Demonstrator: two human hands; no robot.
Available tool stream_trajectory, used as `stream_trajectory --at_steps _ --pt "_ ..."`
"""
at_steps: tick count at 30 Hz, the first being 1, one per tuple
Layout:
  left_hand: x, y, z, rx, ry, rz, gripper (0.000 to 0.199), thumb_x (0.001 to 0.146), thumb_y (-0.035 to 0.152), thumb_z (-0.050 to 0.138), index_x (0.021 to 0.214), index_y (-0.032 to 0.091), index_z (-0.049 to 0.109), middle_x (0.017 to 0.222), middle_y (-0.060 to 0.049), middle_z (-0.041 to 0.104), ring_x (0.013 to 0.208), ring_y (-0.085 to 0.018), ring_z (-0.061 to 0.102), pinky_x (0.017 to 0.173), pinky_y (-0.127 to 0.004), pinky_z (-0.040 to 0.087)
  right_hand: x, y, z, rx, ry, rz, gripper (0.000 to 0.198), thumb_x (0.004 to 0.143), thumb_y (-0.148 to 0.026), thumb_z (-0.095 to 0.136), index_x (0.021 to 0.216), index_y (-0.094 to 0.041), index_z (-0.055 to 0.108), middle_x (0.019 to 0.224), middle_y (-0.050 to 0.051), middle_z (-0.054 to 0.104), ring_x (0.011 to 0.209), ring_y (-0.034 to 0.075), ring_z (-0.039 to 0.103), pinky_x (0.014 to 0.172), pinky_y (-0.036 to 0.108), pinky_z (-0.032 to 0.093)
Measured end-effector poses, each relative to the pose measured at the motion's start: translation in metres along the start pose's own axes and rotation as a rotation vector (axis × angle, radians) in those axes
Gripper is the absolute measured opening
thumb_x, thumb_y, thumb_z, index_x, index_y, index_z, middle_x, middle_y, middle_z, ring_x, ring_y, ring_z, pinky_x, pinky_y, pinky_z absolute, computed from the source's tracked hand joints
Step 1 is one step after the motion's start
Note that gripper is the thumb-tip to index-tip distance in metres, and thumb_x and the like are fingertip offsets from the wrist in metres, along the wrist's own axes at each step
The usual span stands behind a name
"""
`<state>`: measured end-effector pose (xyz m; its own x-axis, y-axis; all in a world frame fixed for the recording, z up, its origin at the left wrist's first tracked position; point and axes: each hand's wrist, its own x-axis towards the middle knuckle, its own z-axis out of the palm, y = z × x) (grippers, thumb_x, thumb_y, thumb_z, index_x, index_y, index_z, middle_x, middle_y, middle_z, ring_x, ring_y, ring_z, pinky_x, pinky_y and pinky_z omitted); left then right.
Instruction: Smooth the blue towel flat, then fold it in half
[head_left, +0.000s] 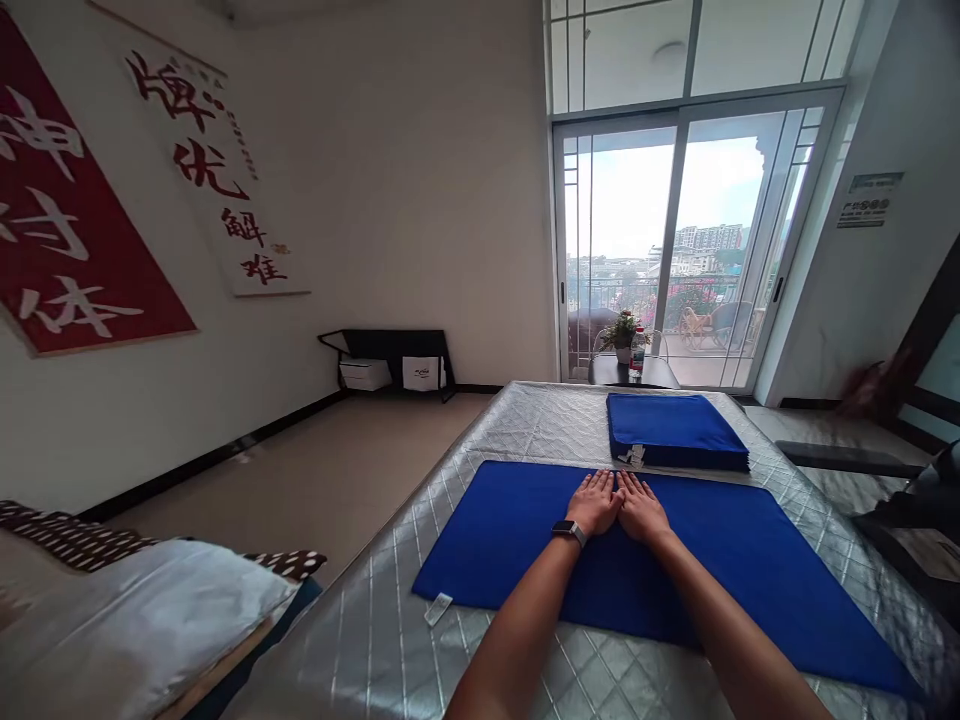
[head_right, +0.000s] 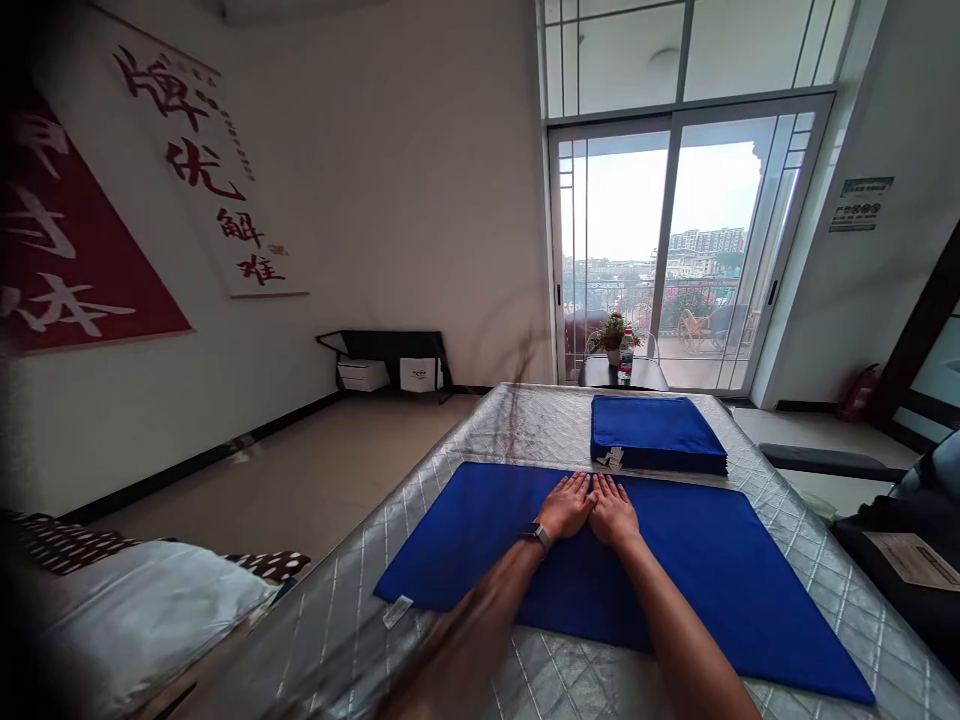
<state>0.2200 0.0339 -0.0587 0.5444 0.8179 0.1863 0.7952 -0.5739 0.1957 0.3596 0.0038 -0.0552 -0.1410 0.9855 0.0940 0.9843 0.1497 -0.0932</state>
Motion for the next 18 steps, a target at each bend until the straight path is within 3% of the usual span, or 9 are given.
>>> stream_trajectory --at_steps 4,7,18 --pt "-0.001 -0.005 -0.007 0.005 -0.038 -0.018 0.071 0.102 0.052 0.01 0.155 0.008 0.028 0.162 -0.013 0.028 0.151 -0.022 0.017 0.123 -0.04 0.017 -0.002 0.009 -0.002 -0.001 -0.002 0.055 0.064 0.098 -0.039 0.018 0.156 -0.013 0.024 0.163 0.007 0.023 0.15 0.019 0.017 0.121 0.039 0.014" --pt "-0.006 -0.023 -0.015 0.018 -0.06 -0.054 0.068 0.103 0.05 0.012 0.155 0.011 0.027 0.162 -0.011 0.028 0.151 -0.021 0.019 0.123 -0.04 0.017 -0.007 0.032 -0.005 -0.008 0.007 0.124 0.068 0.098 -0.046 0.016 0.156 -0.012 0.024 0.163 0.005 0.024 0.15 0.018 0.018 0.122 0.039 0.013" --pt "-0.063 -0.154 -0.053 0.063 -0.003 -0.319 0.077 0.099 0.064 0.012 0.155 0.015 0.032 0.161 -0.012 0.03 0.15 -0.026 0.021 0.121 -0.046 0.02 -0.051 0.188 -0.015 -0.04 0.038 0.356 0.071 0.094 -0.045 0.016 0.155 -0.01 0.029 0.162 0.008 0.027 0.15 0.021 0.02 0.122 0.043 0.016"
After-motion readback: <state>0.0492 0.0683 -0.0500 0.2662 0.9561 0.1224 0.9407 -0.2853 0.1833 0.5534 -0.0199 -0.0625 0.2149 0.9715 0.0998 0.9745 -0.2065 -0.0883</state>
